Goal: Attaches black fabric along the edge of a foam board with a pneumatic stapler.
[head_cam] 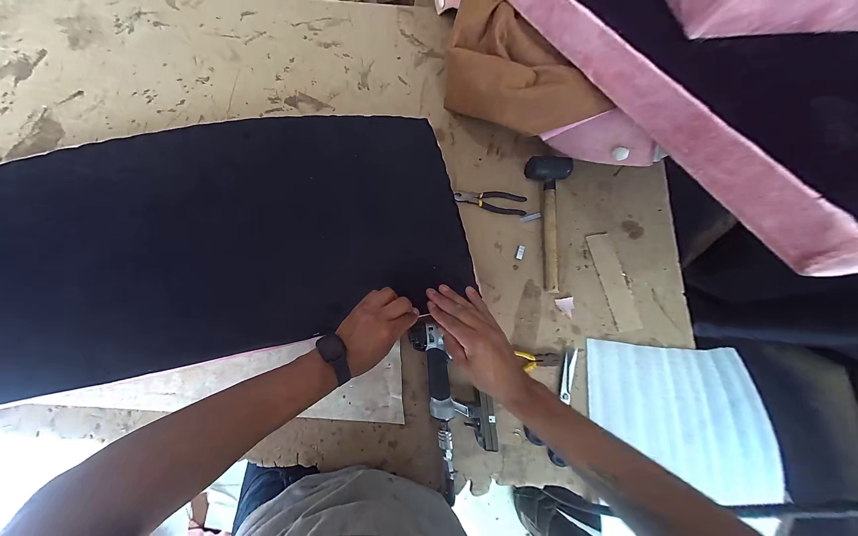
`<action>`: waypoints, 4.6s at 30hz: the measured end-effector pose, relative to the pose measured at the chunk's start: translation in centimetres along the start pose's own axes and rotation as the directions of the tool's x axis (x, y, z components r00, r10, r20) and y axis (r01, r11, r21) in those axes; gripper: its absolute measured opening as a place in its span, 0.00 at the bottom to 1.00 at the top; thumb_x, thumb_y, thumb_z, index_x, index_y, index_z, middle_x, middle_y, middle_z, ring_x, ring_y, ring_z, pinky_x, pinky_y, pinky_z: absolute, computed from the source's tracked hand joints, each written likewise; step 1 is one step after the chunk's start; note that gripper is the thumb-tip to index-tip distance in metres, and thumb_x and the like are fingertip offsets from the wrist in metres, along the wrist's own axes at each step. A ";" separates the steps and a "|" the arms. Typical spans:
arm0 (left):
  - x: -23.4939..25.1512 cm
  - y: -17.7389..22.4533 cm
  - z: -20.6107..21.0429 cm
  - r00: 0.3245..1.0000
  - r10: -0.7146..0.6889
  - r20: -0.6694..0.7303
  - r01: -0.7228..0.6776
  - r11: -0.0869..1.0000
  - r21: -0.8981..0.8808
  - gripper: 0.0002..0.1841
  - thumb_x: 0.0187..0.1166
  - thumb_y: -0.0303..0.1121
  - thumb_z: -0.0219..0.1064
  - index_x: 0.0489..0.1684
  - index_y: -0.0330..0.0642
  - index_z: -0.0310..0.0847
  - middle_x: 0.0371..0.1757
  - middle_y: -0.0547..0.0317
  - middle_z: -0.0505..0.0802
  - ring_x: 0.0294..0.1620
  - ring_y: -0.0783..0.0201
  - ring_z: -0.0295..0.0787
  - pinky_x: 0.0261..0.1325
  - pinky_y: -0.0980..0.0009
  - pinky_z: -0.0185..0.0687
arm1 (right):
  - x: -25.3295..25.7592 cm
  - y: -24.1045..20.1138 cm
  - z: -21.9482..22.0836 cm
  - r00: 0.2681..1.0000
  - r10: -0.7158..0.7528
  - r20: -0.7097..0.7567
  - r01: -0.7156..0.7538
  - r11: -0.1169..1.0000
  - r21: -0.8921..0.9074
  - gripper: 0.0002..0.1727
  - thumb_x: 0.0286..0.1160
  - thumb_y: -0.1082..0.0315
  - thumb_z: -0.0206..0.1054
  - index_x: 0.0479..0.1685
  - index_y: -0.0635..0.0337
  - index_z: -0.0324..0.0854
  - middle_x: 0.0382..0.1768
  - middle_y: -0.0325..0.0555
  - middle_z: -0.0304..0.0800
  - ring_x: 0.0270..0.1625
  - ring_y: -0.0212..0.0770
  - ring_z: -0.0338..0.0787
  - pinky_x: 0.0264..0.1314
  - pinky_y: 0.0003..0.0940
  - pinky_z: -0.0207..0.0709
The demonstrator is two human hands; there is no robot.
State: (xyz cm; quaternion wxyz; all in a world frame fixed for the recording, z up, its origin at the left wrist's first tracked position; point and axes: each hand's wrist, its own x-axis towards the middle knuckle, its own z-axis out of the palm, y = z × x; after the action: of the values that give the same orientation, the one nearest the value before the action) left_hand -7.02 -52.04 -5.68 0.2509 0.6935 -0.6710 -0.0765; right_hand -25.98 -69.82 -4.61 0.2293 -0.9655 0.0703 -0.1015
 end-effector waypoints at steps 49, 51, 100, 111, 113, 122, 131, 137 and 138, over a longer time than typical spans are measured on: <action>-3.6 2.1 0.5 0.968 -0.058 0.244 0.037 0.995 0.092 0.37 0.82 0.40 0.60 0.93 0.39 0.55 0.98 0.54 0.47 0.99 0.51 0.30 0.98 0.50 0.32 | 2.7 -9.7 -8.8 0.454 0.868 0.200 -0.886 0.463 0.002 0.16 0.86 0.47 0.62 0.57 0.47 0.76 0.20 0.43 0.86 0.16 0.44 0.88 0.20 0.46 0.88; -3.7 2.3 0.6 0.959 -0.066 0.274 0.036 0.993 0.113 0.38 0.81 0.40 0.61 0.93 0.38 0.55 0.98 0.51 0.43 0.98 0.49 0.27 0.98 0.49 0.29 | 3.0 -9.7 -8.8 0.449 0.870 0.202 -0.887 0.462 -0.018 0.15 0.86 0.48 0.62 0.55 0.48 0.77 0.20 0.43 0.86 0.16 0.44 0.87 0.20 0.47 0.87; -14.4 0.5 -4.2 0.942 -0.151 0.300 0.115 0.984 0.135 0.23 0.82 0.50 0.61 0.39 0.41 0.98 0.98 0.49 0.35 0.98 0.47 0.21 0.98 0.45 0.26 | 7.6 -20.9 -3.3 0.472 0.822 0.320 -0.878 0.472 0.083 0.16 0.89 0.52 0.60 0.61 0.52 0.72 0.30 0.43 0.93 0.15 0.43 0.87 0.19 0.40 0.87; -20.9 -1.5 -8.2 0.978 -0.127 0.165 0.150 0.980 -0.131 0.17 0.85 0.47 0.61 0.40 0.49 0.94 0.80 0.62 0.83 0.91 0.56 0.61 0.96 0.52 0.48 | 8.7 -23.9 -1.5 0.491 0.805 0.333 -0.869 0.482 0.114 0.15 0.90 0.54 0.59 0.62 0.53 0.72 0.32 0.44 0.93 0.15 0.43 0.87 0.20 0.41 0.87; -22.7 -3.5 -10.4 0.975 -0.218 -0.030 0.211 0.966 -0.150 0.13 0.84 0.44 0.65 0.56 0.54 0.92 0.71 0.62 0.88 0.81 0.56 0.75 0.85 0.51 0.68 | 8.9 -24.1 -1.4 0.482 0.813 0.326 -0.874 0.474 0.111 0.16 0.90 0.54 0.60 0.62 0.53 0.72 0.30 0.46 0.92 0.15 0.44 0.86 0.19 0.42 0.87; -28.1 -12.1 -15.1 0.972 -0.190 -0.139 0.208 0.970 0.127 0.13 0.89 0.40 0.59 0.56 0.58 0.92 0.54 0.64 0.91 0.59 0.57 0.84 0.59 0.57 0.79 | 7.4 -25.1 0.0 0.482 0.836 0.262 -0.873 0.431 0.228 0.18 0.90 0.53 0.60 0.66 0.53 0.70 0.36 0.47 0.94 0.17 0.46 0.87 0.21 0.44 0.88; -26.6 -11.5 -16.0 0.985 -0.171 -0.027 0.172 0.981 0.088 0.12 0.85 0.39 0.61 0.50 0.50 0.91 0.50 0.60 0.90 0.57 0.57 0.86 0.61 0.60 0.84 | 5.1 -25.6 -0.5 0.492 0.846 0.205 -0.799 0.345 0.492 0.17 0.89 0.56 0.61 0.67 0.55 0.73 0.47 0.49 0.96 0.19 0.48 0.88 0.21 0.43 0.87; -25.5 -12.5 -15.6 0.994 -0.105 0.036 0.102 0.993 0.063 0.14 0.88 0.37 0.59 0.58 0.51 0.91 0.47 0.59 0.89 0.53 0.58 0.85 0.58 0.61 0.85 | -0.9 -27.0 -0.7 0.414 0.905 0.096 -0.759 0.285 0.586 0.16 0.91 0.57 0.59 0.60 0.60 0.80 0.41 0.56 0.95 0.19 0.52 0.88 0.24 0.47 0.88; -25.4 -12.8 -15.4 0.997 -0.071 0.017 0.070 0.996 0.047 0.14 0.89 0.35 0.58 0.55 0.49 0.91 0.45 0.58 0.89 0.51 0.57 0.86 0.57 0.61 0.85 | -1.3 -27.3 -0.4 0.408 0.907 0.104 -0.762 0.276 0.586 0.16 0.91 0.58 0.59 0.59 0.61 0.81 0.37 0.58 0.94 0.19 0.52 0.88 0.24 0.47 0.88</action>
State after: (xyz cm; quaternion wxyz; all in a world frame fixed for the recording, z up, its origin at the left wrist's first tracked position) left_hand 8.99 -23.94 -4.04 0.2258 0.7215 -0.6501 -0.0763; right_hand -24.91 -45.61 7.98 0.5023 -0.6456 0.5662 -0.1010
